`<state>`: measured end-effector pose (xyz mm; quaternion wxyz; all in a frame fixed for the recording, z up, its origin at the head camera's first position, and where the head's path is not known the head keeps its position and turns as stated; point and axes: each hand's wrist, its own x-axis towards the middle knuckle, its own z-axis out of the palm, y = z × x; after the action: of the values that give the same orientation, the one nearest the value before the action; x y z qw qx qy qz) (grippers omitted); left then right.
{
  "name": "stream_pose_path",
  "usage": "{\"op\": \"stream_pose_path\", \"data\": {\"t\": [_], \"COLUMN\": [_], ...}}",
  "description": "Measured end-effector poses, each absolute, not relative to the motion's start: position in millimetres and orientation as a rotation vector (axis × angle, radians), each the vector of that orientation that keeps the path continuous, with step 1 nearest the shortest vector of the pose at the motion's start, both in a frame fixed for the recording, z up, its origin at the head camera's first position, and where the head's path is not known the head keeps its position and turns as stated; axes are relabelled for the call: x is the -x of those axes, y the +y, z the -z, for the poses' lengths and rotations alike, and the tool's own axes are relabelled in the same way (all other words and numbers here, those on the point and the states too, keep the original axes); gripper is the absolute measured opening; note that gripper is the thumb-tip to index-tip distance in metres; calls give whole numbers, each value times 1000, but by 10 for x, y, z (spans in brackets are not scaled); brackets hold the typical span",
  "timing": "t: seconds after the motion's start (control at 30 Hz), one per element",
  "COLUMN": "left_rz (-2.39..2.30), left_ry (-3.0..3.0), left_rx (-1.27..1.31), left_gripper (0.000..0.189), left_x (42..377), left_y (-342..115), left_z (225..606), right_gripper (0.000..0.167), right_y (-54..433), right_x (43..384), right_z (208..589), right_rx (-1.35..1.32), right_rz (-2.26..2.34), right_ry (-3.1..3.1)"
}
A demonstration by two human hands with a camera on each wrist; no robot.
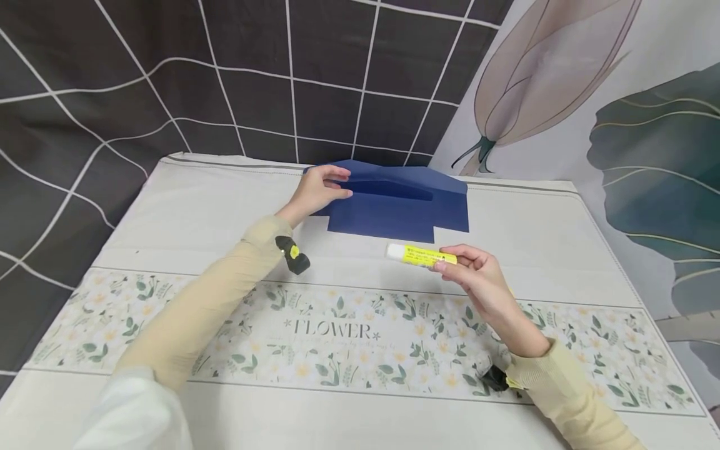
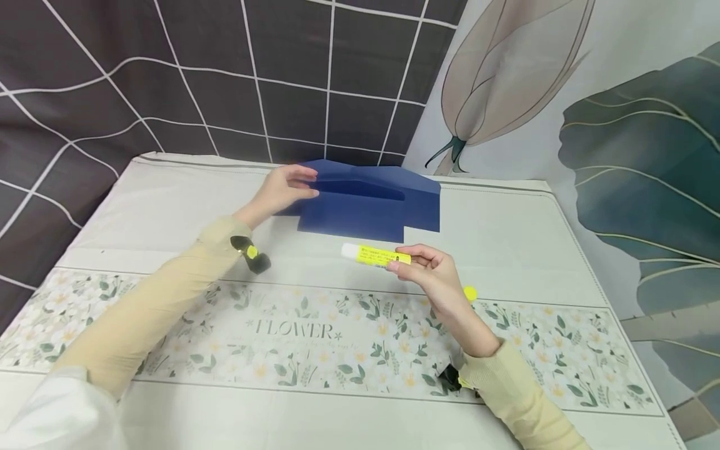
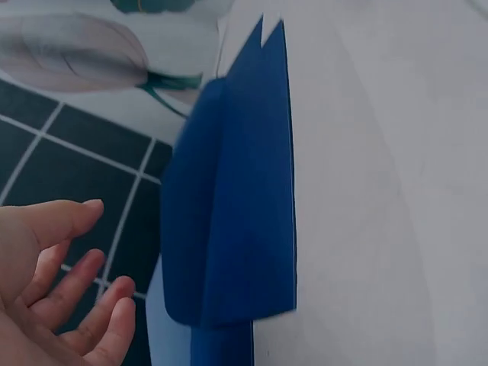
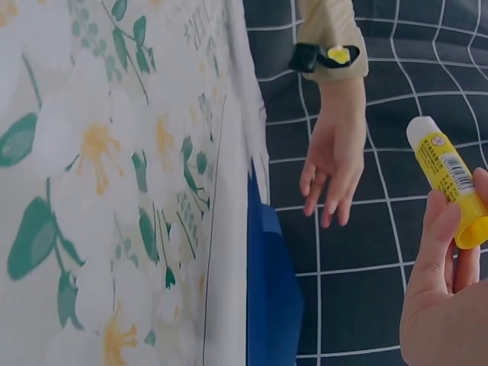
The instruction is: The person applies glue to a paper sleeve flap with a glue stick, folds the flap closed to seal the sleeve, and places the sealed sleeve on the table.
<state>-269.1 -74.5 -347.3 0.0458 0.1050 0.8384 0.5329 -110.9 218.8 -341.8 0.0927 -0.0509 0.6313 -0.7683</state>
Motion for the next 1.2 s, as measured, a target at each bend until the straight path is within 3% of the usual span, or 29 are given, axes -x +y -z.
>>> {"op": "stream_pose_path", "data": {"t": [0.27, 0.5, 1.2], "left_rz": [-1515, -1317, -1091], "left_ry": [2605, 2725, 2822], "left_rx": [-242, -188, -92], "left_gripper": [46, 41, 26], "left_x": [2990, 3166, 3257], "left_y": [-778, -772, -733], "left_z": [3595, 3649, 3831], "right_gripper": [34, 25, 32], "right_y": [2235, 2253, 2290], "right_x": [1096, 1097, 1074], "right_z": [3428, 3457, 3495], "right_rx": [155, 165, 146], "right_rz": [2233, 2202, 2183], "right_ry": [1917, 1924, 1945]}}
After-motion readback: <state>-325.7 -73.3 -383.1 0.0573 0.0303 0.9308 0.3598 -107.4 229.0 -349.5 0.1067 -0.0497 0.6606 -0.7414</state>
